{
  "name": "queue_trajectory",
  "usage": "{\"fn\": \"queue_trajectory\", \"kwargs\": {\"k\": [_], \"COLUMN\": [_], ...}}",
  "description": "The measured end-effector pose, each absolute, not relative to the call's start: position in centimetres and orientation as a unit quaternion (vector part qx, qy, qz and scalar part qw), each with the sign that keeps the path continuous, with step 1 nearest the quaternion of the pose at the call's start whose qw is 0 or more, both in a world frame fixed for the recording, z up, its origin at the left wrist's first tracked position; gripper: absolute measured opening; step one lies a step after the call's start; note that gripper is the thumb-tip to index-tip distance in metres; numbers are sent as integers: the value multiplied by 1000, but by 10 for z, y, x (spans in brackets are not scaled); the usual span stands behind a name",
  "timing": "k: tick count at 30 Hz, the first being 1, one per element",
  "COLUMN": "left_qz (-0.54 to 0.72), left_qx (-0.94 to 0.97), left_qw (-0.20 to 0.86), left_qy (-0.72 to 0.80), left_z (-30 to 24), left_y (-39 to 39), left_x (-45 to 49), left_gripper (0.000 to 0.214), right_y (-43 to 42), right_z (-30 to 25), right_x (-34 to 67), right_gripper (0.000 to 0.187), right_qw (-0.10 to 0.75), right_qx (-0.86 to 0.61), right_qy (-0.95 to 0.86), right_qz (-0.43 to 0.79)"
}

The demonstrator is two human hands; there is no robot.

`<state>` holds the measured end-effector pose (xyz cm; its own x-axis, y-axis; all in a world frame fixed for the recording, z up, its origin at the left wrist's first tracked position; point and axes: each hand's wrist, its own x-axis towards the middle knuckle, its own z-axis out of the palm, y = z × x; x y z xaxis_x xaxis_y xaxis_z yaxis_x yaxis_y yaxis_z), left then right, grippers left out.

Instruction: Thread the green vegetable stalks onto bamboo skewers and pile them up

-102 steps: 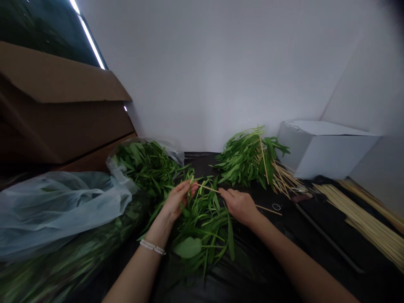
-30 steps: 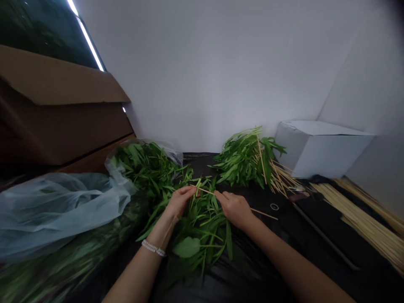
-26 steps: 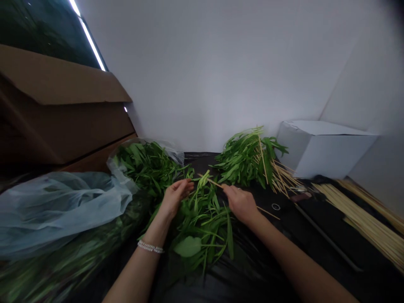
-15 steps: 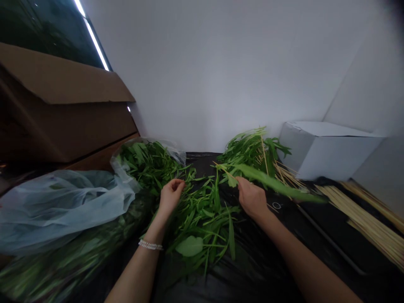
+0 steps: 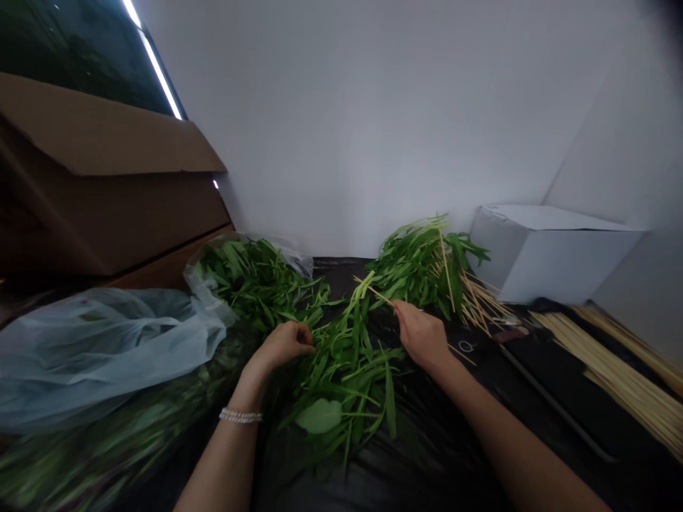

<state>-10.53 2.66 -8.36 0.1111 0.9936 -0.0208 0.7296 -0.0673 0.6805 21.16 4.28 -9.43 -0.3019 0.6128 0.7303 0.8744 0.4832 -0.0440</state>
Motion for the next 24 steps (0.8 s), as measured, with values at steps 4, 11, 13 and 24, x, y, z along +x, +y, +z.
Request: {"fn": "queue_trajectory", "kwargs": {"k": [4,11,13,24], "left_qz": [225,189,208,282], "left_qx": [704,713,704,671], "left_qw": [331,399,478,454], "left_qy": [587,544,483,514], "left_z": [-76,-68,-61,-65], "left_y": [22,11,6,12], "left_x": [-95,-78,-66,-64], "left_gripper": [15,18,18,14], "right_y": [43,43,43,48], "right_z": [-94,-94,-94,-98], "right_x": [211,211,211,215], "right_gripper": [35,36,36,35], "right_qw": [349,348,346,353], "right_qx": [-474,-471,-473,-474], "right_qy": [-786,-789,-789,-783], "right_qz": [-187,-186,-185,-194]}}
